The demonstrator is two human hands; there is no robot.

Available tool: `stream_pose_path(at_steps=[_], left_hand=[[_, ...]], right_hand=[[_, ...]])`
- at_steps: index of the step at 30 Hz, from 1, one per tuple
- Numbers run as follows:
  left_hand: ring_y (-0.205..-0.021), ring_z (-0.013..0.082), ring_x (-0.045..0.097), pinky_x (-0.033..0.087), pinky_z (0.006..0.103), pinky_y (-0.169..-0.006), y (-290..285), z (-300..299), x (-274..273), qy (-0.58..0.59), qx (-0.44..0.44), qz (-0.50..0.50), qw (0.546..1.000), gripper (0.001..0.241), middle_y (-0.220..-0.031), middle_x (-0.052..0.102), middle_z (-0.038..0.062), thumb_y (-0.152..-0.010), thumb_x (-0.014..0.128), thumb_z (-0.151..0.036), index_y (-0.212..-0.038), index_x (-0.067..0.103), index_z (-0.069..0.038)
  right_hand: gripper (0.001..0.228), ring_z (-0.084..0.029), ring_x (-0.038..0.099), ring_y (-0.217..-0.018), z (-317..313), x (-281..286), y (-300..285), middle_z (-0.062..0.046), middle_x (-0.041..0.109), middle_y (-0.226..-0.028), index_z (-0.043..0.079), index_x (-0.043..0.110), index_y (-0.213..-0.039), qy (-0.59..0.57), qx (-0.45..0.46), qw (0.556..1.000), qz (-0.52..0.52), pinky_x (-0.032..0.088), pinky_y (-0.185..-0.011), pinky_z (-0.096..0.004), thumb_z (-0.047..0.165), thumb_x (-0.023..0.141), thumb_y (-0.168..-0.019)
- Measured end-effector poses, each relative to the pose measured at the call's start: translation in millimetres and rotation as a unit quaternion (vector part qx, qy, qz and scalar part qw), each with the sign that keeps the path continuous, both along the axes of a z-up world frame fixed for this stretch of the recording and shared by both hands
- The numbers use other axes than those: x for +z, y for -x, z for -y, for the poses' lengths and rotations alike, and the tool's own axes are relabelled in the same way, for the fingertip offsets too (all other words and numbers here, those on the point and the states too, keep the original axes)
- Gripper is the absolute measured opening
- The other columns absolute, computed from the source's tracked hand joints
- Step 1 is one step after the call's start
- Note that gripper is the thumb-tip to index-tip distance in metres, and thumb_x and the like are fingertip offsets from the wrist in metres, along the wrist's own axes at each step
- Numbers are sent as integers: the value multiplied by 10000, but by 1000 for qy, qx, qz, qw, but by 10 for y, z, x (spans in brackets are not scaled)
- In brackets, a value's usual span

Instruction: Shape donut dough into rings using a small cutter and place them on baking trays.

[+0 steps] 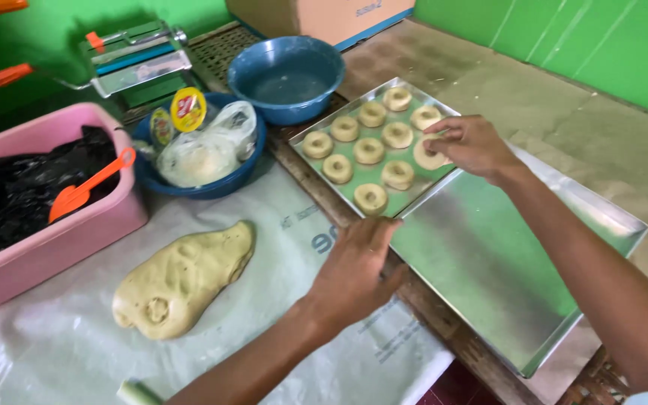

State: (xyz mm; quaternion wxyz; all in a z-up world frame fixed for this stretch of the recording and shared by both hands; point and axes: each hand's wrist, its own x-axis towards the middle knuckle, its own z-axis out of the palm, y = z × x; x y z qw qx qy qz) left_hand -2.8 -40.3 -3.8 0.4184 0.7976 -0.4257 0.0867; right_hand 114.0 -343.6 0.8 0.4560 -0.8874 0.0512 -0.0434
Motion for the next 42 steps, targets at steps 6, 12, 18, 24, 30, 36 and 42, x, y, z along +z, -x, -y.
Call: stream_pose_path(at_steps=[6, 12, 18, 24, 30, 36, 42], left_hand=[[-1238, 429, 522, 385, 511, -1090, -62, 329, -221, -65, -26, 30, 997, 580, -1305, 573, 252, -841, 755, -170, -1326, 526, 49], [-1266, 436, 512, 385, 505, -1097, -94, 362, -243, -63, -29, 0, 998, 595, -1330, 549, 274, -858, 756, -185, -1335, 501, 64], [-1285, 422, 507, 396, 480, -1095, -101, 346, -232, -58, -24, -22, 998, 595, -1345, 543, 271, -873, 748, -203, -1339, 502, 73], [-1288, 422, 504, 389, 484, -1106, -93, 333, -211, -69, -18, -21, 997, 595, -1346, 541, 275, -877, 748, -209, -1340, 507, 76], [-1289, 426, 510, 390, 484, -1111, -109, 329, -274, -55, -23, -22, 998, 590, -1346, 547, 275, -881, 743, -205, -1340, 509, 83], [-1283, 450, 504, 386, 502, -1111, 29, 178, -127, -60, -29, -29, 997, 561, -1357, 543, 284, -902, 733, -197, -1339, 516, 81], [-1345, 455, 480, 338, 546, -1160, 484, -476, 127, -95, -37, 19, 995, 518, -1401, 529, 282, -890, 746, -239, -1292, 568, 34]], right_hand=[[302, -97, 741, -882, 158, -306, -196, -75, 798, -981, 46, 743, -1176, 13, 19, 1000, 15, 563, -781, -260, 182, 735, -907], [341, -119, 694, -939, 201, -284, -345, -66, 782, -1044, 68, 735, -1180, -13, 5, 997, -76, 533, -790, -296, 226, 752, -878], [345, -148, 722, -983, 146, -204, -282, -48, 796, -1068, 122, 768, -1157, 85, -10, 994, -65, 538, -872, -320, 311, 759, -869], [283, -186, 737, -1028, 204, -245, -299, -38, 793, -1110, 197, 817, -1119, 176, -33, 982, -57, 552, -950, -341, 337, 739, -886], [268, -191, 731, -1040, 321, -320, -315, -44, 789, -1106, 168, 807, -1099, 169, -2, 986, -11, 545, -952, -360, 317, 733, -889], [223, -199, 763, -895, 355, -406, -332, -91, 790, -1031, 114, 807, -1052, 180, 7, 980, 84, 593, -865, -344, 240, 717, -892], [163, -187, 753, -835, -127, 47, -106, -136, 772, -976, 32, 786, -1037, 203, 49, 943, 260, 600, -774, -326, 158, 733, -949]])
